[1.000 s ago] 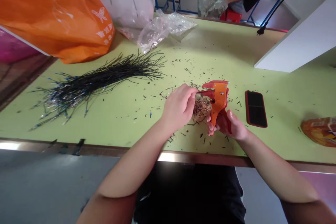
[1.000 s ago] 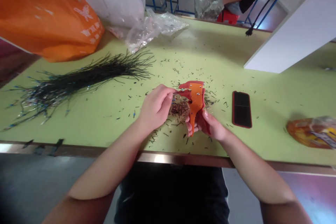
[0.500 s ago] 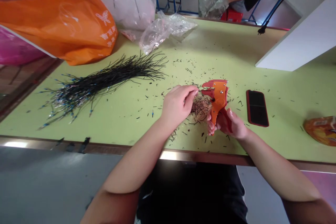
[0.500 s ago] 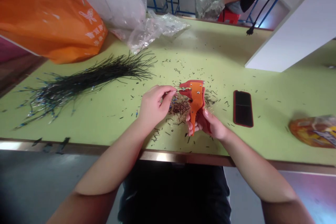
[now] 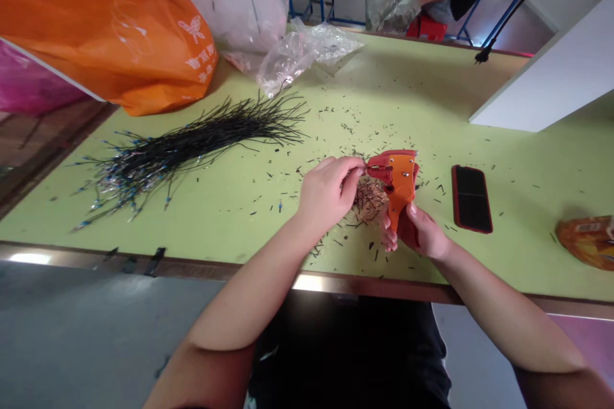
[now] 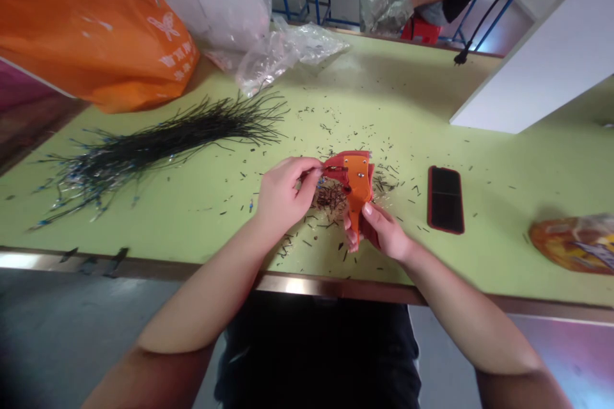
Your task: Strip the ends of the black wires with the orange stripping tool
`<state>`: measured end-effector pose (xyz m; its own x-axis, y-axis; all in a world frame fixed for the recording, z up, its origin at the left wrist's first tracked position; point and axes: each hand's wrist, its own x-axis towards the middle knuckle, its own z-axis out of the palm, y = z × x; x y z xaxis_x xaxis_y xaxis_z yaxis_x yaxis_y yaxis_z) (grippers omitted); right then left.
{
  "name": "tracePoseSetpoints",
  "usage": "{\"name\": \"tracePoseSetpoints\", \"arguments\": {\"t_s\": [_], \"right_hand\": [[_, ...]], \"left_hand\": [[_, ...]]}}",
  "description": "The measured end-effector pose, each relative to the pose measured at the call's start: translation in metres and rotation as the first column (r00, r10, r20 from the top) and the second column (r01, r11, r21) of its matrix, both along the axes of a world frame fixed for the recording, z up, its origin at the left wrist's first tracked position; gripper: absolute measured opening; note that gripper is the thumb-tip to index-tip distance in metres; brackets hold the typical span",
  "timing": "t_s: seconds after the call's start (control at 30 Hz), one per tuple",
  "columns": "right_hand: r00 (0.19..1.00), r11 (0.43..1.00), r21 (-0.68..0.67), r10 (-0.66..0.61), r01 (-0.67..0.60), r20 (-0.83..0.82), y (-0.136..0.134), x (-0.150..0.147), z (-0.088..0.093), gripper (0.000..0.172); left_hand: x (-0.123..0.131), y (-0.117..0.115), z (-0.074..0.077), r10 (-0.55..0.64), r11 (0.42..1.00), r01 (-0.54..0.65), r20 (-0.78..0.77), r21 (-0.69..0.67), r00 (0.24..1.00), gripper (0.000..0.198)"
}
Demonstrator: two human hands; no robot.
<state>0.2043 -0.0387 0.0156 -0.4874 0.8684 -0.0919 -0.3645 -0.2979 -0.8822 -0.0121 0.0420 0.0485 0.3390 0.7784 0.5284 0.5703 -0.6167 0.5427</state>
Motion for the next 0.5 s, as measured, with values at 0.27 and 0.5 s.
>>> {"name": "tracePoseSetpoints", "arguments": {"t_s": [0.27, 0.5], "right_hand": [[0.988, 0.994, -0.006, -0.106, 0.107, 0.11, -0.003, -0.009, -0.004, 0.062], [0.972, 0.985, 0.063, -0.167, 0.158, 0.167, -0.005, -0.019, -0.002, 0.062]], "left_hand": [[0.002, 0.003, -0.002, 0.006, 0.998, -0.007, -0.019, -0.054, 1.0, 0.021], [0.002, 0.004, -0.002, 0.02, 0.998, -0.029, -0.152, -0.054, 0.988, 0.023]]}}
